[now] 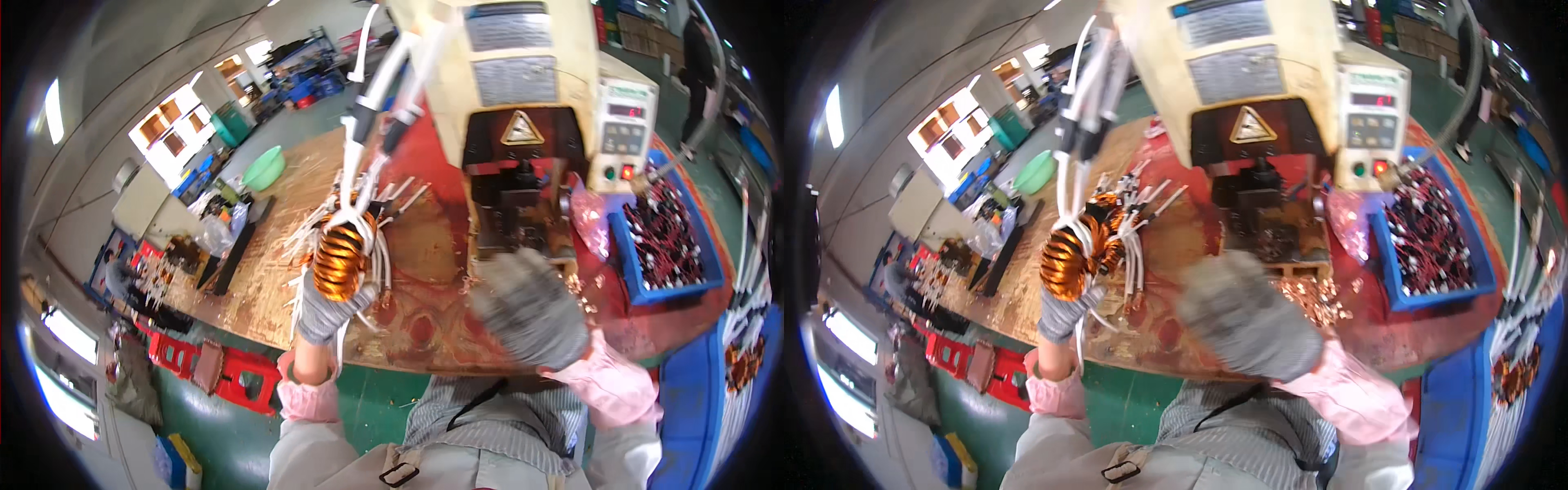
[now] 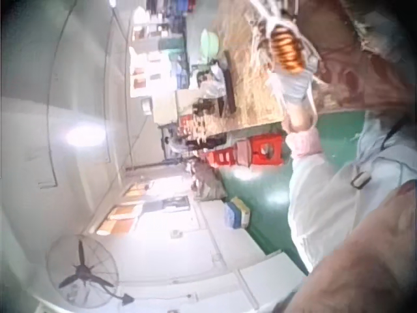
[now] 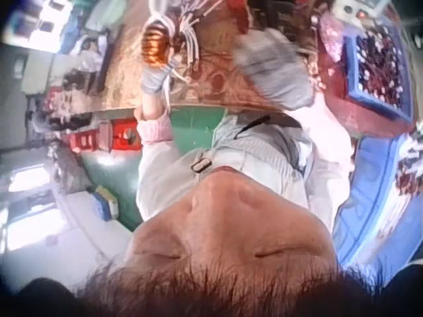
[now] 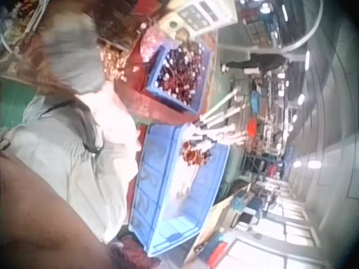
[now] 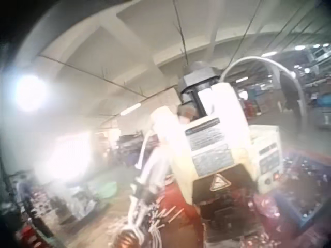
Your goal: Crimp metal terminals onto the leads of toroidal inductors using a specialized machine.
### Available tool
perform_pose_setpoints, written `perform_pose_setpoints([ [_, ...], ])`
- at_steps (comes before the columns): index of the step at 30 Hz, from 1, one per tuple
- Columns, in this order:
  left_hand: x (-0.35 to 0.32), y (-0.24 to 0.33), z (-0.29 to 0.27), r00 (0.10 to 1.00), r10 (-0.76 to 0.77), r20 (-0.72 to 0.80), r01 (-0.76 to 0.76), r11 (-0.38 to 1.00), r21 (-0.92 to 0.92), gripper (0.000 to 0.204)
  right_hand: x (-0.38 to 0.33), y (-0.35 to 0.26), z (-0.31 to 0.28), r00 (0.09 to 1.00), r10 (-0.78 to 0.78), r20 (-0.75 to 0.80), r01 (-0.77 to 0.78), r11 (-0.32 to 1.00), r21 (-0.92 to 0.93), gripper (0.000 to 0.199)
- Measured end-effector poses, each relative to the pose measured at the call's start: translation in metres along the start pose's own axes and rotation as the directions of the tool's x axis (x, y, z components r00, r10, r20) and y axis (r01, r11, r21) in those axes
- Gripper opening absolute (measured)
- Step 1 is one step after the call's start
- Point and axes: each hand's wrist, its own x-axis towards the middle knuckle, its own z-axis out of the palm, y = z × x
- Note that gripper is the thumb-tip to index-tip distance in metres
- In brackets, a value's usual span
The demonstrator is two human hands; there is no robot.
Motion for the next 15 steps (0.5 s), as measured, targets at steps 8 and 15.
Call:
perform_pose_setpoints([
  [8, -0.011, 0.077, -0.001, 0.940, -0.012, 0.341, 0.048, 0.994, -0.097, 0.067, 0.027, -0.028, 0.002, 0.969, -0.070, 0.235, 0.133, 0.956, -0.262, 0.039],
  [15, 0.013, 0.081, -0.013, 0.849, 0.426, 0.314, -0.526, 0.744, 0.413, 0.040, -0.018, -0.026, 0.023, 0.706, 0.268, 0.655, -0.611, 0.699, 0.372, 0.027],
])
